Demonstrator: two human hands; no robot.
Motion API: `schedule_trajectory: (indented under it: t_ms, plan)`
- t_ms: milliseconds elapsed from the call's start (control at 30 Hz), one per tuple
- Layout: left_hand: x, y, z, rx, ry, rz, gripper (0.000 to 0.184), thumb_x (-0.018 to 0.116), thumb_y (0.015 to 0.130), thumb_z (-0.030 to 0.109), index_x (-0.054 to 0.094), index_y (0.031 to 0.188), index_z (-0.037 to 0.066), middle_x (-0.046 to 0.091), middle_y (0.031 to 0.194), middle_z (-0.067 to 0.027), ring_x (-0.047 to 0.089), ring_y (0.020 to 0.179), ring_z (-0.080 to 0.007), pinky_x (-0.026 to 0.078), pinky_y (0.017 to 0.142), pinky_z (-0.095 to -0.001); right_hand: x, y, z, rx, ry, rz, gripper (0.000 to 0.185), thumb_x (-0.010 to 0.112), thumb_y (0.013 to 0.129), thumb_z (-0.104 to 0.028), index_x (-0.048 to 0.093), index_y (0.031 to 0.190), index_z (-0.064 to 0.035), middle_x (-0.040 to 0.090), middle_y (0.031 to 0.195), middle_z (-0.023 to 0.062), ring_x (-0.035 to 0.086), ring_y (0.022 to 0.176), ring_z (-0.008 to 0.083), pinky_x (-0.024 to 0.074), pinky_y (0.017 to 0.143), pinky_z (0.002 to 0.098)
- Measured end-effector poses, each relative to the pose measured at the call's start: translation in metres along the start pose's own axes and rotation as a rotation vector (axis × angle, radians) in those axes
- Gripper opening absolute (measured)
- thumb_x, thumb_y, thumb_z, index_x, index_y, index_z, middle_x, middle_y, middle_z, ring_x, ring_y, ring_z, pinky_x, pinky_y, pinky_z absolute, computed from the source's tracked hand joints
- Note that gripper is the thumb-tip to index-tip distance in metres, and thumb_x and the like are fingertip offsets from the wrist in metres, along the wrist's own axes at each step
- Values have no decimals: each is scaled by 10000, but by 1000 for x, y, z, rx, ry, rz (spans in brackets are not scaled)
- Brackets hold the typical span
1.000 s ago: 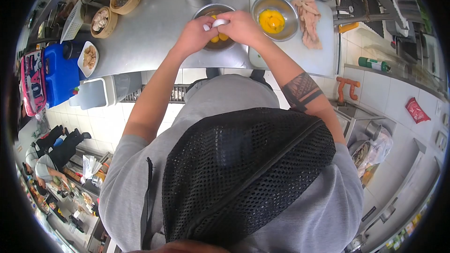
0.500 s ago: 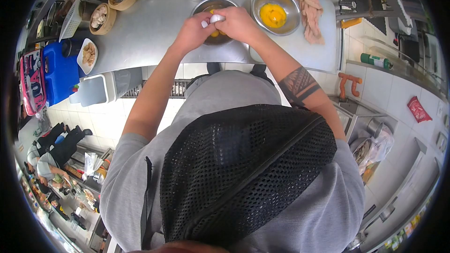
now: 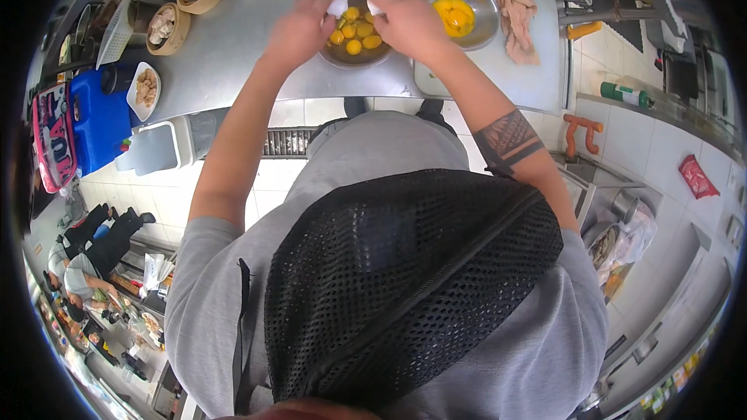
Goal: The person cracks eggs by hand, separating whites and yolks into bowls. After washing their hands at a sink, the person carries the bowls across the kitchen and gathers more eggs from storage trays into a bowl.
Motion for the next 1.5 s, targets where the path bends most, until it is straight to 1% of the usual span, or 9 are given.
schedule_trajectory:
  t_ms: [267,433,567,867,1033,1167,1233,1300,1500]
  plan:
    - [-6,4,19,-211,-310,135,342,696,926,202,666,1240,71,734,1090,-113,705,952,-282,565,842,-395,2,1,-1,502,1436,197,393,677,1002,-125,607,1372,-13,673,1163,35,583,1179,101,484,981,272]
    - [14,4,44,-561,-1097,115,372,790,913,237,695,1210,35,737,994,-30,646,878,-91,532,826,-303,13,-6,-6,576,1554,216,445,730,971,-164,596,1364,-1,668,1218,75,634,1110,147,494,994,283]
    - [14,9,61,-418,-935,129,363,798,908,246,708,1174,17,739,986,-22,647,892,-84,531,847,-298,-2,-20,-7,635,1771,226,461,707,987,-151,553,1381,31,660,1244,109,652,1127,191,552,987,335]
    - [22,68,2,-252,-179,209,289,624,944,115,748,1206,121,733,1147,-143,714,1008,-265,561,889,-384,-127,-129,100,490,1583,853,356,634,979,-14,586,1329,36,690,1187,123,690,1074,240,598,948,411]
    - [32,134,-67,-295,244,-109,339,628,935,290,746,1218,144,730,1124,-196,693,1033,-394,546,910,-461,-238,-244,214,507,782,1378,290,589,975,-20,598,1242,92,672,1189,175,697,1066,309,593,971,396]
    - [40,161,-82,-322,243,-395,352,668,918,306,752,1191,99,762,976,-185,709,1004,-382,538,887,-451,-262,-289,282,766,258,1377,428,683,961,-134,596,1309,98,680,1223,183,685,1097,253,567,942,336]
    - [34,168,-71,-510,169,-488,360,680,913,301,748,1194,87,764,925,-169,717,981,-373,539,874,-447,-235,-306,327,1315,75,744,648,765,877,-337,606,1371,50,733,1065,159,698,1065,211,546,899,366]
    - [28,171,-63,-721,83,-556,369,692,909,297,744,1198,74,766,874,-153,725,958,-364,539,861,-443,-236,-314,339,1218,19,840,705,763,874,-382,582,1398,53,734,1078,168,696,1063,211,541,916,380]
    - [39,158,-103,-216,307,-406,454,666,824,303,719,1186,34,717,1170,-222,663,1153,-381,525,1003,-452,-229,-268,291,994,522,1043,387,697,958,-162,657,1272,62,733,1120,144,701,1015,194,593,831,314]
Point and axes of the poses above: each hand's wrist, its own y-axis towards the middle knuckle, its own x-axis out of the palm, z = x × y, the point moved 2 cm from there along y, towards the middle knuckle
